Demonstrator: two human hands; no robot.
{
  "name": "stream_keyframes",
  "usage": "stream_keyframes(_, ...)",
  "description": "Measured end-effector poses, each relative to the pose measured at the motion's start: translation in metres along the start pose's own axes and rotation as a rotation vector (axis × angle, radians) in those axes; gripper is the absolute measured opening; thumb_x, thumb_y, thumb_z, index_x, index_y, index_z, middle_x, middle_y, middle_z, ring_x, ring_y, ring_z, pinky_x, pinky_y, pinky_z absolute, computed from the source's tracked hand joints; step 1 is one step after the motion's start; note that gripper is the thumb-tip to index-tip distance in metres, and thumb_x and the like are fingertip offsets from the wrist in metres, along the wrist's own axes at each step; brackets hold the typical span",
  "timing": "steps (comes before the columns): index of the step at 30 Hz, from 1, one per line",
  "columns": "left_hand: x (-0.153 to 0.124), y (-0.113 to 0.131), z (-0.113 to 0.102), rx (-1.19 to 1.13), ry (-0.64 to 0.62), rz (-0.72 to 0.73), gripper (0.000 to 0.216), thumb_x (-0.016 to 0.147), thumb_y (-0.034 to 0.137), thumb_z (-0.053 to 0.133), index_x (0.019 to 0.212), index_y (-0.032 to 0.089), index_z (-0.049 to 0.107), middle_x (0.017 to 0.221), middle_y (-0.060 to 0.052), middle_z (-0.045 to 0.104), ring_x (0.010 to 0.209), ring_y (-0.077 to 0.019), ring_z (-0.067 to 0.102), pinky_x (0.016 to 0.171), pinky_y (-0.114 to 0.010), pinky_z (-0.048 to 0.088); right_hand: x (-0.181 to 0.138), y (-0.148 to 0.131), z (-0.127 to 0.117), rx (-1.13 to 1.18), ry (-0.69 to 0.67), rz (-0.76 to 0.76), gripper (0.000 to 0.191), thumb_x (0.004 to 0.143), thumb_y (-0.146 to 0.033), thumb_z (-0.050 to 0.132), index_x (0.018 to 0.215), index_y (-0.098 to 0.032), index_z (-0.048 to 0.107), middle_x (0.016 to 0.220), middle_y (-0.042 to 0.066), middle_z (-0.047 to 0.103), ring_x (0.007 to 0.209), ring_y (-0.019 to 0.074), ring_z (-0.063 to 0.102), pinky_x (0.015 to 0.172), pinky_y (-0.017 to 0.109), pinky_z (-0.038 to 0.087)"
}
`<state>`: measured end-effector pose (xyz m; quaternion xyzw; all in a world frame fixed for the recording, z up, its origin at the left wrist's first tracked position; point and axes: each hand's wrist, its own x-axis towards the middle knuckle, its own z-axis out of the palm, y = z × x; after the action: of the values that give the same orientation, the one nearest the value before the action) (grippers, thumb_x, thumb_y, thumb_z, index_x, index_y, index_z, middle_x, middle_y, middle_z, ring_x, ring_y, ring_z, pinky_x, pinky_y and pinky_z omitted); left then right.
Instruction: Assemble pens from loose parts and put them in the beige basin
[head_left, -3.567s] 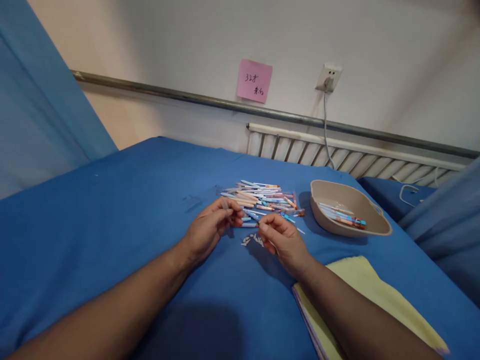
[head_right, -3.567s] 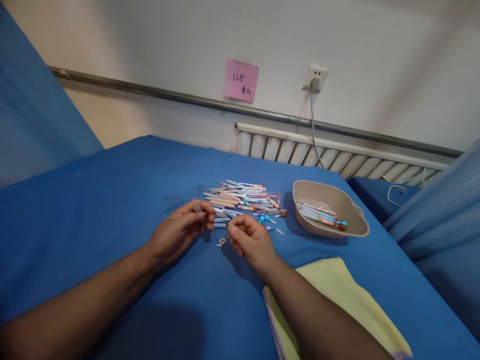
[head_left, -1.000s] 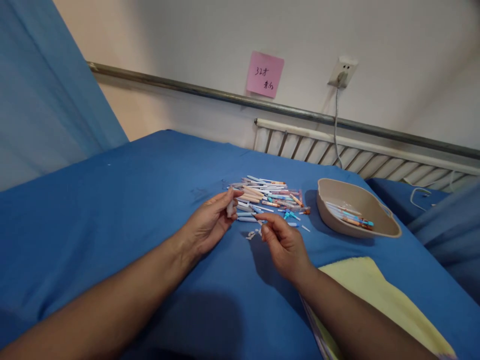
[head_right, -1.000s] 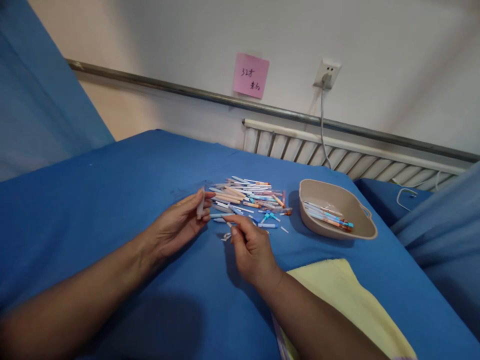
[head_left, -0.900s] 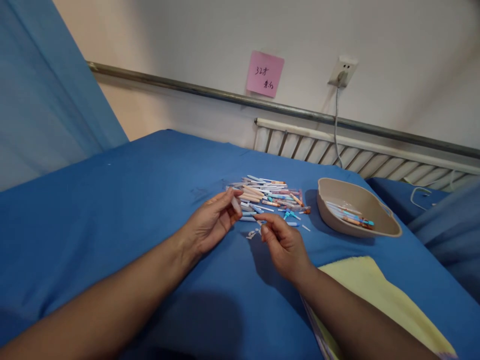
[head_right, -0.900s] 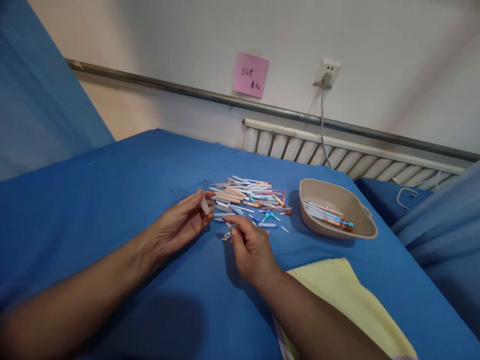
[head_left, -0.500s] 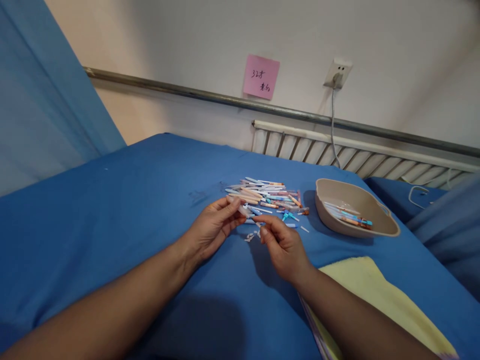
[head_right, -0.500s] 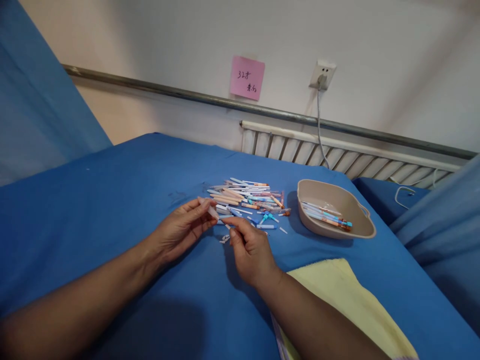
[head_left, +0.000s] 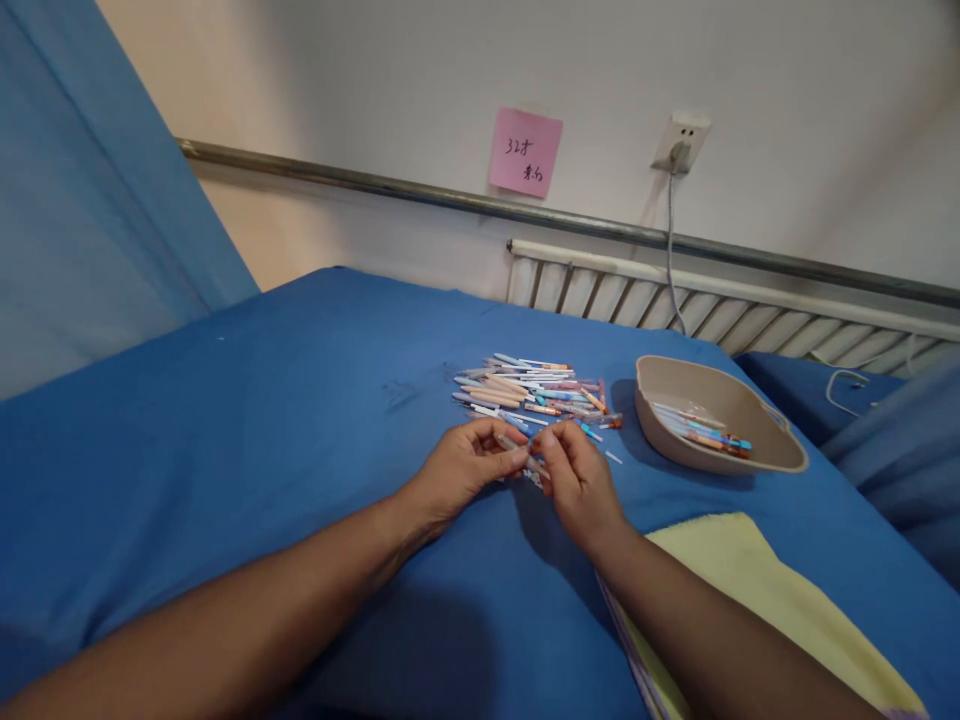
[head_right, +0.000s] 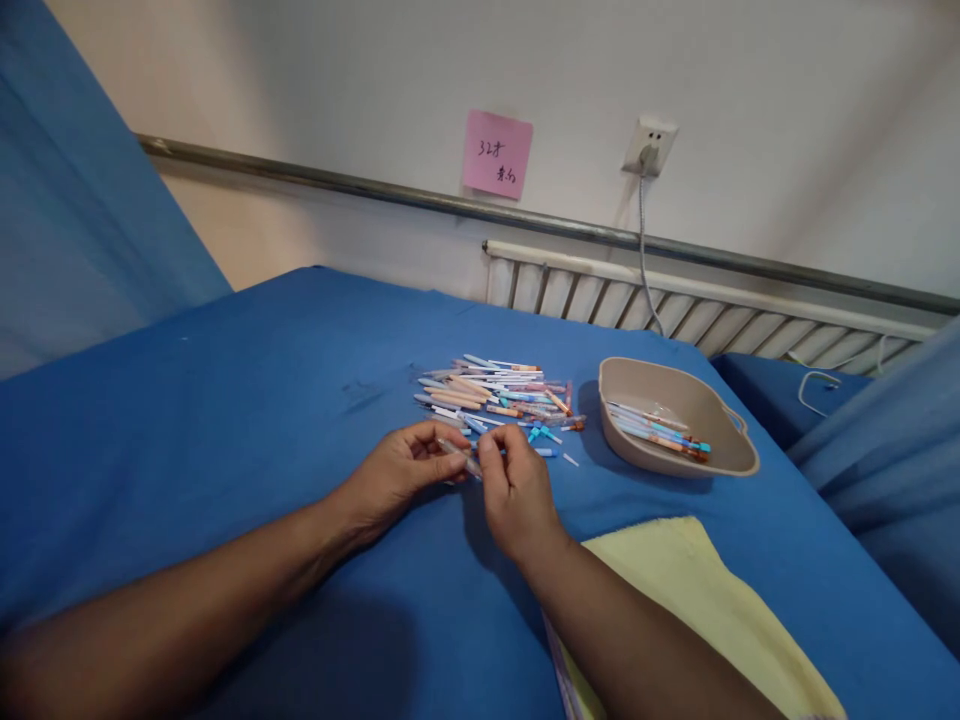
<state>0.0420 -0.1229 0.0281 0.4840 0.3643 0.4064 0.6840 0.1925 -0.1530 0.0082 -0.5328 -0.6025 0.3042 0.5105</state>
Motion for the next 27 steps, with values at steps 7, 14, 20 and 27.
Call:
stream_keyframes(7,0.0,-0.007,0.006,0.09,-0.004,-0.028,0.03,0.058,0.025,0.08,0.079,0.013,0.062,0.063,0.0,0.065,0.058,-0.0104,0.059,0.06,-0.023,0.046,0.0,-0.003,0.002,0.235,0.121,0.075,0.039,0.089,-0.05,0.037,0.093,-0.017,0.058,0.08,0.005,0.06,0.069,0.0155,0.054,0.06,0.027,0.043)
stream_keyframes(14,0.0,-0.005,-0.002,0.226,-0.111,-0.065,0.027,0.06,0.027,0.078,0.078,0.013,0.063,0.063,-0.002,0.065,0.055,-0.0108,0.058,0.057,-0.024,0.046,0.01,-0.006,-0.01,0.576,0.131,0.094,0.045,0.085,-0.059,0.037,0.091,-0.019,0.058,0.096,0.008,0.062,0.088,0.0193,0.059,0.072,0.032,0.048)
stream_keyframes(20,-0.003,-0.005,0.003,0.376,-0.381,-0.117,0.031,0.074,0.034,0.066,0.1,0.016,0.066,0.078,-0.003,0.064,0.062,-0.0109,0.059,0.058,-0.023,0.047,0.021,-0.014,-0.024,0.748,0.102,0.173,0.055,0.086,-0.063,0.028,0.085,-0.018,0.059,0.093,0.01,0.063,0.09,0.021,0.06,0.076,0.034,0.049)
stream_keyframes(27,0.001,-0.003,0.003,0.3,-0.396,-0.112,0.026,0.076,0.032,0.066,0.096,0.017,0.066,0.084,-0.004,0.064,0.066,-0.0103,0.056,0.061,-0.021,0.046,0.026,-0.012,-0.026,0.693,-0.017,0.185,0.068,0.083,-0.07,0.02,0.087,-0.016,0.062,0.094,0.013,0.065,0.087,0.0214,0.061,0.072,0.034,0.05)
